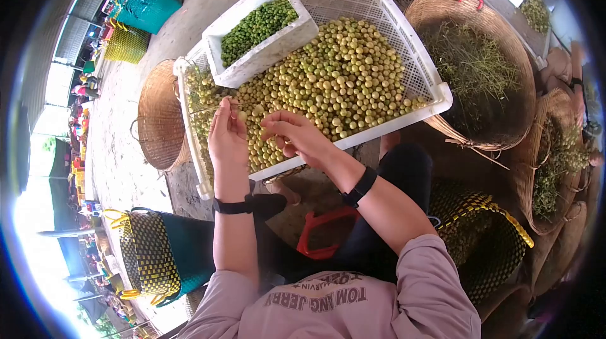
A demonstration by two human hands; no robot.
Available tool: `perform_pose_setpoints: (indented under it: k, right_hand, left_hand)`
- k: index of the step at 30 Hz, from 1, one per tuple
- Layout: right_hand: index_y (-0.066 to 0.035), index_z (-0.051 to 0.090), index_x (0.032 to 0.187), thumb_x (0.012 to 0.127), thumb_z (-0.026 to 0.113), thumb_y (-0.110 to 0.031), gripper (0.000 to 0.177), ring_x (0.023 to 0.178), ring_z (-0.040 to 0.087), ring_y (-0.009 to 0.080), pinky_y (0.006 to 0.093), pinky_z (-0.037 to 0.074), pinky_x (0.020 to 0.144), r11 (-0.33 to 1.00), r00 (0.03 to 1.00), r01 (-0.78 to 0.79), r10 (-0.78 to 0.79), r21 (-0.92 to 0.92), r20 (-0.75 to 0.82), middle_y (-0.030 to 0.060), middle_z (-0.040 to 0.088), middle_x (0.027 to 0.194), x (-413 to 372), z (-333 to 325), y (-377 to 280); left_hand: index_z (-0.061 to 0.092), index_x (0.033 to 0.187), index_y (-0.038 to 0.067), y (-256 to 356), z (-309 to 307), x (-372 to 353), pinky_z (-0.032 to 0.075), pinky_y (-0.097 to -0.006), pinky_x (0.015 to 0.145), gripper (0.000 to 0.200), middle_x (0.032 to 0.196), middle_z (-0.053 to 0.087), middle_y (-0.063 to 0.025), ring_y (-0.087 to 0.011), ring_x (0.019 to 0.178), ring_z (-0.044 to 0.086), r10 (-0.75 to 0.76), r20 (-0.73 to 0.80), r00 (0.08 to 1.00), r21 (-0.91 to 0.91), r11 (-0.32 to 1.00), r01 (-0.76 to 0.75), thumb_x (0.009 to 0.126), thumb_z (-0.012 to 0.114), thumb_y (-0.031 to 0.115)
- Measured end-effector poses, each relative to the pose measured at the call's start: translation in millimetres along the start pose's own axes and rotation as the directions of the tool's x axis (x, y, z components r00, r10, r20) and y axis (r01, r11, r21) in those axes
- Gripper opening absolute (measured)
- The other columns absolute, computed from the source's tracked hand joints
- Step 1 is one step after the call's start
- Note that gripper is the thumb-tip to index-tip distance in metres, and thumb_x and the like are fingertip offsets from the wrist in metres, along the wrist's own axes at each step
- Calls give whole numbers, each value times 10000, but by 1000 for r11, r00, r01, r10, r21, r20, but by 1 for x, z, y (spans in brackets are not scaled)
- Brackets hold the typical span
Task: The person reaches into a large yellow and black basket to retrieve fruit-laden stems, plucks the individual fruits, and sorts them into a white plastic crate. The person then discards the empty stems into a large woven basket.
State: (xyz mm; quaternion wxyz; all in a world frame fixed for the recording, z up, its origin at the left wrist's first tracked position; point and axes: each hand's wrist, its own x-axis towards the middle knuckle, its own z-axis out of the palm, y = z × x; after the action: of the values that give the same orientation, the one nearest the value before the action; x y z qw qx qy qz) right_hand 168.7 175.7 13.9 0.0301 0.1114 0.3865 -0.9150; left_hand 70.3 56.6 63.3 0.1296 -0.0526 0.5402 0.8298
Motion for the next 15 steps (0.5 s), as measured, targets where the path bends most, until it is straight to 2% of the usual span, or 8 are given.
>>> perform_pose_setpoints:
  k: [2,4,7,12,14,15]
  right_hand:
    - [-103,617,1044,967,540,-338,259,593,465,10,165,307,471,999,999,45,-45,4,9,-25,628,852,1,2,2]
    - [-107,619,1020,967,542,-349,260,591,453,9,164,296,464,984,992,126,-129,129,13,-33,612,832,2,4,3]
    - [-108,610,991,961,560,-338,237,547,412,2,174,267,444,984,986,157,-161,87,34,-49,587,784,6,1,6]
    - [-99,612,948,985,509,-303,231,509,380,16,191,250,434,991,980,123,-131,60,148,-36,580,756,4,3,4]
    - [-91,612,953,980,505,-268,209,485,375,24,197,247,422,994,948,56,-83,93,307,-19,584,744,6,-2,6]
    - [-80,610,946,968,511,-255,202,469,375,29,203,240,408,994,941,35,-67,101,332,0,588,737,6,-3,8]
  left_hand:
    - [651,968,83,2,-2,-3,505,-159,617,93,920,657,3,-27,744,572,-74,62,995,-35,996,76,909,643,154]
    - [648,976,81,0,-1,-8,498,-151,606,100,921,655,4,-25,742,570,-93,92,991,-33,995,96,909,641,155]
    - [644,989,79,-5,-4,-7,485,-139,593,112,917,652,6,-21,736,566,-119,122,985,-30,992,123,911,640,159]
    - [643,989,81,-5,-13,5,467,-128,586,112,914,652,6,-20,723,562,-88,95,992,-42,995,93,912,638,163]
    - [642,984,82,-4,-10,4,462,-125,588,109,915,653,5,-23,728,563,-48,63,997,-88,995,53,908,645,160]
    - [647,967,80,-2,-7,5,459,-135,562,99,910,658,-8,-32,694,566,-43,-19,999,-133,990,41,903,653,156]
